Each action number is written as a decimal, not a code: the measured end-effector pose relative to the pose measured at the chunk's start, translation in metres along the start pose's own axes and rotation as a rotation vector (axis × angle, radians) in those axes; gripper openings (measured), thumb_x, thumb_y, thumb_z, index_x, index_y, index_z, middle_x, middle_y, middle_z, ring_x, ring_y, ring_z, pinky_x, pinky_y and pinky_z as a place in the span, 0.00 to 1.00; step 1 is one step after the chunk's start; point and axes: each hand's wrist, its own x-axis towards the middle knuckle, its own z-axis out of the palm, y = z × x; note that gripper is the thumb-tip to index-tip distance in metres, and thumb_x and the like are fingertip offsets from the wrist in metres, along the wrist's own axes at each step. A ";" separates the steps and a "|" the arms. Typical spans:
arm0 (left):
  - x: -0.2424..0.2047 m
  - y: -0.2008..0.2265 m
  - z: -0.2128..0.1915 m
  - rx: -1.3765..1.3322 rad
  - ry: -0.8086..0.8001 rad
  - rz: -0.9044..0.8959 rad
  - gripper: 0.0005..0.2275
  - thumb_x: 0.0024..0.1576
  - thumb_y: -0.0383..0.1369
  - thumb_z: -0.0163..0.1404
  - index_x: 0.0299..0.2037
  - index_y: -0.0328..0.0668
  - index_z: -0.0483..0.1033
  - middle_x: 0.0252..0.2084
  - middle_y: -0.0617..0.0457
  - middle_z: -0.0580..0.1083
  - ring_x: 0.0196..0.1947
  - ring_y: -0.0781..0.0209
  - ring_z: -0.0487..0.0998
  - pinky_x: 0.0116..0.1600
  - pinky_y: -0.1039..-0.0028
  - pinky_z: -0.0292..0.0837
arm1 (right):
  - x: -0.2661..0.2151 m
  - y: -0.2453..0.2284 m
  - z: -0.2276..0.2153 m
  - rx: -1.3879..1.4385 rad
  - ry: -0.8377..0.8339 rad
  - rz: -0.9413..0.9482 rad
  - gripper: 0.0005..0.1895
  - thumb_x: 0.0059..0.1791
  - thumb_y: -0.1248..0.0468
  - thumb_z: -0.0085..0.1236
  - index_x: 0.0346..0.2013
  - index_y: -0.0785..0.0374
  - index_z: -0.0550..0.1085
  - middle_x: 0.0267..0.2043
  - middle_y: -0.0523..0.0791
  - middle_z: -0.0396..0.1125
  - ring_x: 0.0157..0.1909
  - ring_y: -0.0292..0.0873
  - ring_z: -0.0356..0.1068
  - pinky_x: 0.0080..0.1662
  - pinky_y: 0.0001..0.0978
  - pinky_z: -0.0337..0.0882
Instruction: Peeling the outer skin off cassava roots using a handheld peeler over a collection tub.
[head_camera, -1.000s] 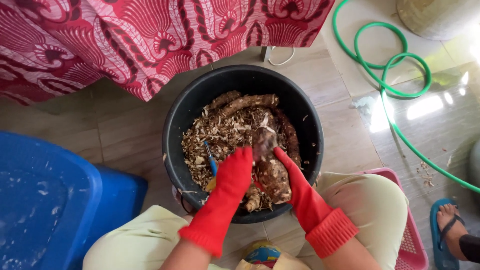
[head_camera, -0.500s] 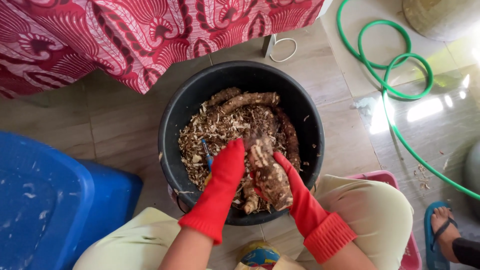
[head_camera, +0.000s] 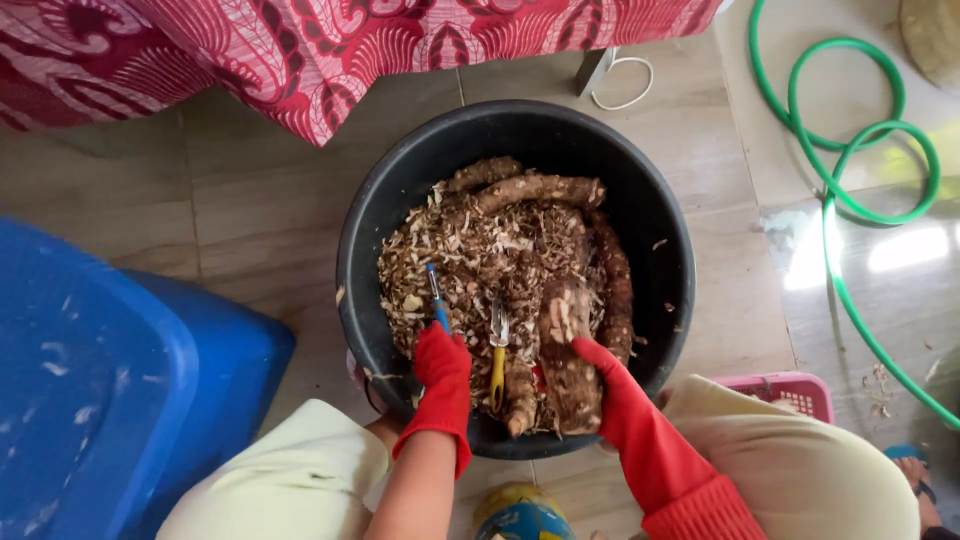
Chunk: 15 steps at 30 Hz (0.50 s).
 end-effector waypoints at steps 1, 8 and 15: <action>0.013 -0.015 0.021 -0.003 -0.009 -0.001 0.14 0.56 0.43 0.54 0.48 0.48 0.74 0.48 0.45 0.74 0.49 0.40 0.78 0.45 0.45 0.76 | 0.007 0.003 -0.002 0.000 0.009 0.000 0.35 0.41 0.50 0.59 0.57 0.69 0.74 0.48 0.56 0.74 0.46 0.53 0.74 0.51 0.46 0.74; 0.052 -0.001 0.013 0.054 -0.197 -0.063 0.21 0.51 0.48 0.59 0.52 0.54 0.72 0.48 0.45 0.79 0.49 0.39 0.80 0.51 0.49 0.76 | 0.017 0.007 -0.016 0.172 -0.091 0.095 0.35 0.46 0.46 0.54 0.60 0.66 0.73 0.55 0.52 0.72 0.53 0.49 0.71 0.60 0.45 0.70; 0.028 0.010 -0.052 -1.201 -0.467 -0.288 0.13 0.55 0.31 0.56 0.50 0.45 0.79 0.41 0.48 0.80 0.29 0.54 0.81 0.32 0.75 0.77 | -0.024 -0.010 0.033 -0.092 0.155 -0.070 0.61 0.31 0.64 0.61 0.78 0.42 0.49 0.70 0.51 0.64 0.63 0.57 0.67 0.60 0.55 0.67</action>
